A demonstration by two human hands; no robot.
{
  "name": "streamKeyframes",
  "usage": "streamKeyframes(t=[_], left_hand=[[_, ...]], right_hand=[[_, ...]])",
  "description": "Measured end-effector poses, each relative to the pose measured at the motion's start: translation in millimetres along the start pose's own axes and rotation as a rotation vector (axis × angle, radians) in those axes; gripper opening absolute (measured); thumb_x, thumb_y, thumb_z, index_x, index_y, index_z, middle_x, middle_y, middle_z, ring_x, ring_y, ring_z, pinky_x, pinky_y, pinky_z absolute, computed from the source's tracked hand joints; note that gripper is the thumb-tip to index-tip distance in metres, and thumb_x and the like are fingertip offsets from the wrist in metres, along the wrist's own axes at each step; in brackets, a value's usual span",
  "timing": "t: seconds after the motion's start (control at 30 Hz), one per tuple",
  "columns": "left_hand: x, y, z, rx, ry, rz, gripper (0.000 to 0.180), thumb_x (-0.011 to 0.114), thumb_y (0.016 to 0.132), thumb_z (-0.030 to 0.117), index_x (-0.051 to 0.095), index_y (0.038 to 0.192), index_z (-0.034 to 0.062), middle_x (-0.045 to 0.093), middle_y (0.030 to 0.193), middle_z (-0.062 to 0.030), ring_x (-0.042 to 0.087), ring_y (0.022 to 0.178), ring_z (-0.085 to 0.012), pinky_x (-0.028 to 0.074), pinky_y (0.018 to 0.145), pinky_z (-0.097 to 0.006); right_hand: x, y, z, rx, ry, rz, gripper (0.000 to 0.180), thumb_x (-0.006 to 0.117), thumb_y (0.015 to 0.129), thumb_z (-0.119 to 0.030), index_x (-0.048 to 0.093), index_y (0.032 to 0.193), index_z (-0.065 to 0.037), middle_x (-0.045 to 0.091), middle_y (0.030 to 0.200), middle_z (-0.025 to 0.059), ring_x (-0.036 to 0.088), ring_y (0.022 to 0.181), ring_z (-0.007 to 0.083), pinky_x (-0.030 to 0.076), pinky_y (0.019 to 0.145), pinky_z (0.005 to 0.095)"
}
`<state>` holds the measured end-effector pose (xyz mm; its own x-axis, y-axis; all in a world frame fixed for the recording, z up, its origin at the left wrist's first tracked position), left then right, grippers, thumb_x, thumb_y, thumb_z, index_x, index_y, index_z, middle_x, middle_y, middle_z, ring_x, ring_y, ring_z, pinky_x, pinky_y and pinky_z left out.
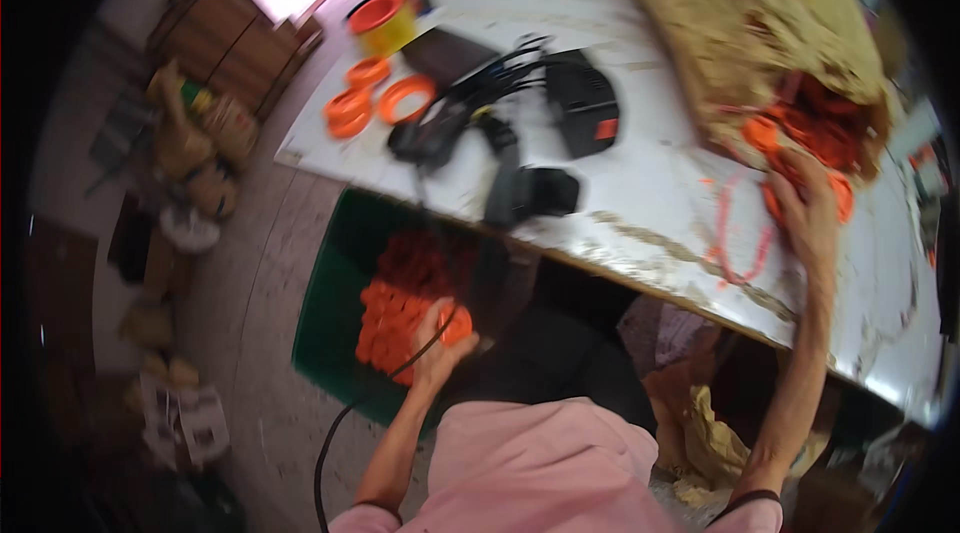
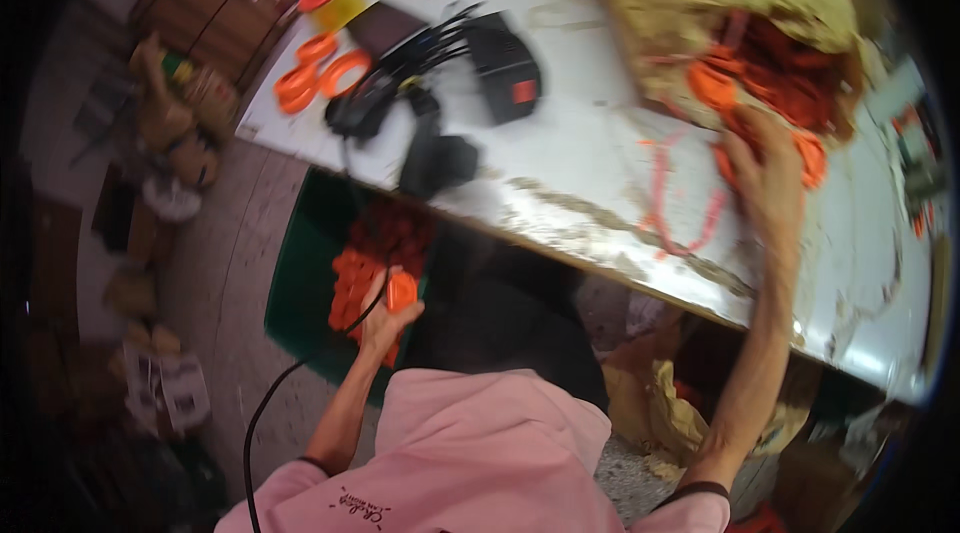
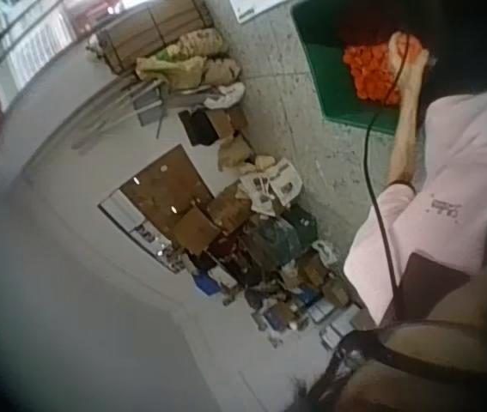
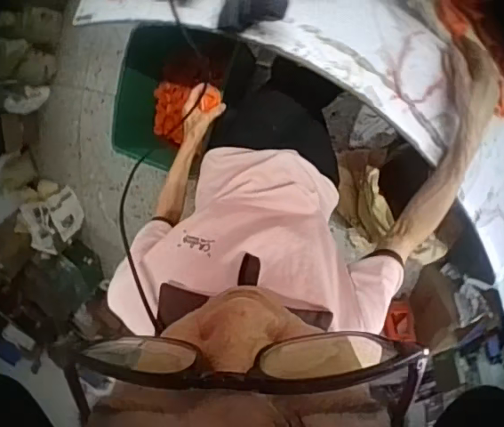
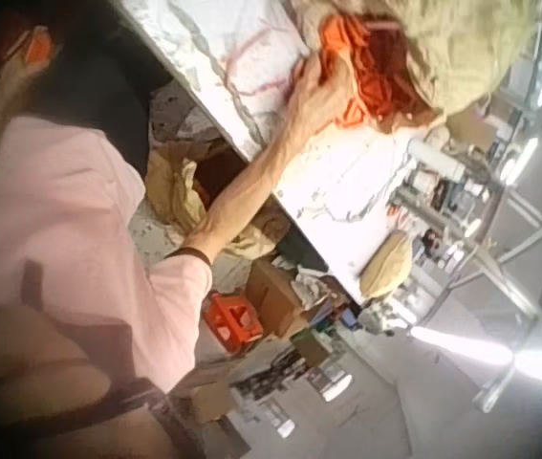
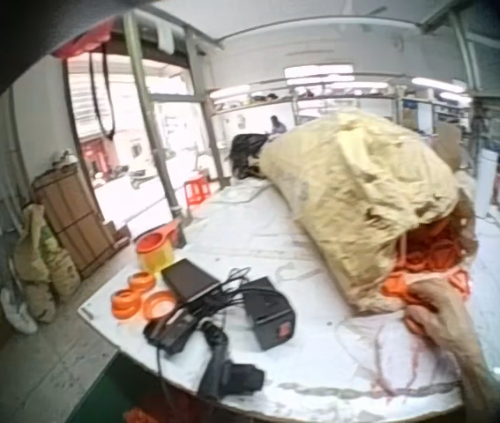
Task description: The person picks up orange plastic parts from a bag, removes excess plastic strips by hand, and places the finished parts into a green bin.
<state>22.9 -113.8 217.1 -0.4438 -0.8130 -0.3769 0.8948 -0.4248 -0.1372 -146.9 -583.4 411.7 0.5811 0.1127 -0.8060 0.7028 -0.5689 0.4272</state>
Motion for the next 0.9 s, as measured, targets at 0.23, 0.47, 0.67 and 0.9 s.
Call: streamKeyframes(t=[0.23,0.47,0.67,0.9], left_hand=[[-32.2,-20.3,-233.9,-0.383,0.316,0.374,0.063,0.079,0.065,0.016,0.052,0.120,0.0008,0.064,0.082,-0.0101,0.061,0.068,-0.0184,0.049,0.059,-0.029],[-32.8,-28.1,-280.4,-0.779,0.181,0.368,0.077,0.076,0.061,0.023,0.048,0.128,0.0002,0.059,0.104,-0.0202,0.057,0.093,-0.0315,0.044,0.077,-0.038],[-51.3,-14.8,-210.6,-0.824,0.269,0.368,0.081,0.070,0.060,0.027,0.045,0.132,-0.0010,0.055,0.123,-0.0237,0.053,0.115,-0.0358,0.041,0.097,-0.040],[-12.1,3.1,-107.2,-0.228,0.151,0.148,0.061,0.070,0.072,0.013,0.049,0.127,-0.0020,0.056,0.117,-0.0204,0.056,0.108,-0.0328,0.045,0.092,-0.038]], right_hand=[[2.8,10.4,-11.2,-0.013,-0.055,-0.059,0.030,0.060,0.088,-0.018,0.061,0.112,0.000,0.062,0.109,0.0130,0.057,0.106,0.0239,0.040,0.093,0.0314],[0.5,10.3,5.5,0.078,-0.012,-0.065,0.039,0.062,0.090,-0.022,0.057,0.123,-0.002,0.060,0.122,0.0118,0.055,0.113,0.0204,0.040,0.098,0.0310],[3.6,14.8,10.0,0.051,0.051,-0.052,0.041,0.064,0.089,-0.021,0.057,0.125,-0.004,0.060,0.121,0.0110,0.057,0.110,0.0185,0.043,0.096,0.0297],[-22.2,10.1,1.2,0.246,0.444,0.036,0.038,0.063,0.090,-0.016,0.056,0.123,0.001,0.061,0.115,0.0103,0.058,0.103,0.0134,0.045,0.088,0.0241]])
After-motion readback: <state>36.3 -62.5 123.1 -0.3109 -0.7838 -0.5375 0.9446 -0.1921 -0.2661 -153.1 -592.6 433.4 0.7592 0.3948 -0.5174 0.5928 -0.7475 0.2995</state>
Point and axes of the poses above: each hand's wrist, its own y-axis towards the middle knuckle, its own x-axis out of the palm, z = x × y, the point moved 2 cm from there along y, towards the middle knuckle
